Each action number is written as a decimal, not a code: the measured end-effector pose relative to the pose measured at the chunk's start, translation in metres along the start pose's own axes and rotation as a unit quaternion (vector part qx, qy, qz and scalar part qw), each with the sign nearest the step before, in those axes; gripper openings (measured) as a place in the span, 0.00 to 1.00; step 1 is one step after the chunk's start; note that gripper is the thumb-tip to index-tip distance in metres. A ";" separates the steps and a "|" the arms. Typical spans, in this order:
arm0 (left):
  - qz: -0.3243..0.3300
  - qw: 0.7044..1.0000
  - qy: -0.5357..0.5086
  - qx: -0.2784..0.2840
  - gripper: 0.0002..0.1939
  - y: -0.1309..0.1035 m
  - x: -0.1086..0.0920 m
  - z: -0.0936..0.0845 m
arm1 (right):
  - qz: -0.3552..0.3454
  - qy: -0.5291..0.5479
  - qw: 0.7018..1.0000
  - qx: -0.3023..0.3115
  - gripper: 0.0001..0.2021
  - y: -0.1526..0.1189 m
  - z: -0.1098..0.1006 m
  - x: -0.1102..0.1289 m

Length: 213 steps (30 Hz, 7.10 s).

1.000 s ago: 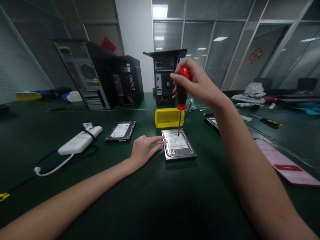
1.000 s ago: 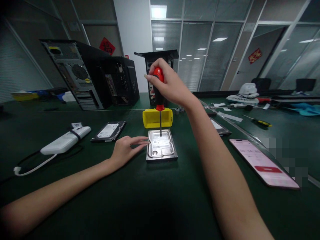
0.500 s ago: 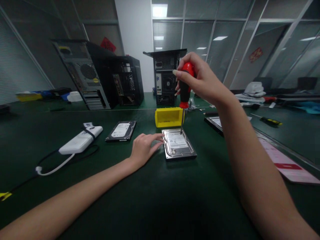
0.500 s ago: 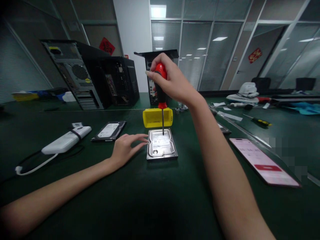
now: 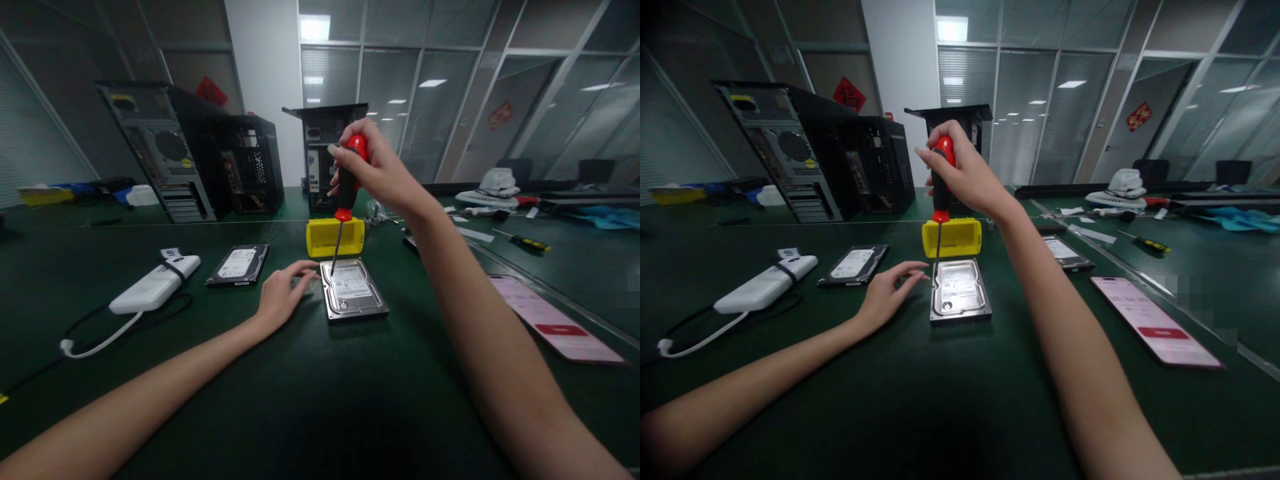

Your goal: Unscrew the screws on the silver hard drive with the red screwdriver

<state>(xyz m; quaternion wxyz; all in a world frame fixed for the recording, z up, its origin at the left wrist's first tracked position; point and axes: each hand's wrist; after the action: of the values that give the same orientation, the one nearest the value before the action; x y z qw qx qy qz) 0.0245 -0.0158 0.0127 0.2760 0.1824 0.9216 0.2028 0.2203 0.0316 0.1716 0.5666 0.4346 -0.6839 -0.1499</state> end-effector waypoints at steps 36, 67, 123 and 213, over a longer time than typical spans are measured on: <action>-0.002 0.977 -0.168 0.133 0.09 0.011 0.016 0.012 | 0.059 0.015 0.998 0.028 0.15 0.002 0.024 -0.039; -0.003 0.973 -0.182 0.142 0.09 0.010 0.016 0.012 | 0.028 0.005 0.999 0.041 0.15 0.005 0.022 -0.046; 0.008 0.978 -0.148 0.148 0.11 0.010 0.014 0.010 | 0.001 -0.056 0.998 0.041 0.11 0.004 0.032 -0.034; -0.009 0.969 -0.154 0.191 0.13 0.011 0.008 0.003 | 0.004 -0.150 0.986 0.076 0.15 0.001 0.012 -0.009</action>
<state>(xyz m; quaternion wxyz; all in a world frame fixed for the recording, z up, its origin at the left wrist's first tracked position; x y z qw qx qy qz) 0.0223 -0.0017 0.0126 0.3768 0.2522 0.8912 -0.0098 0.2091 0.0356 0.1622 0.4236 0.4462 -0.7722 -0.1586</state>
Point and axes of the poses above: each hand's wrist, its own y-axis towards the middle knuckle, its own z-axis out of the palm, x = y × z, and after that the axes turned 10 degrees about y, right-handed
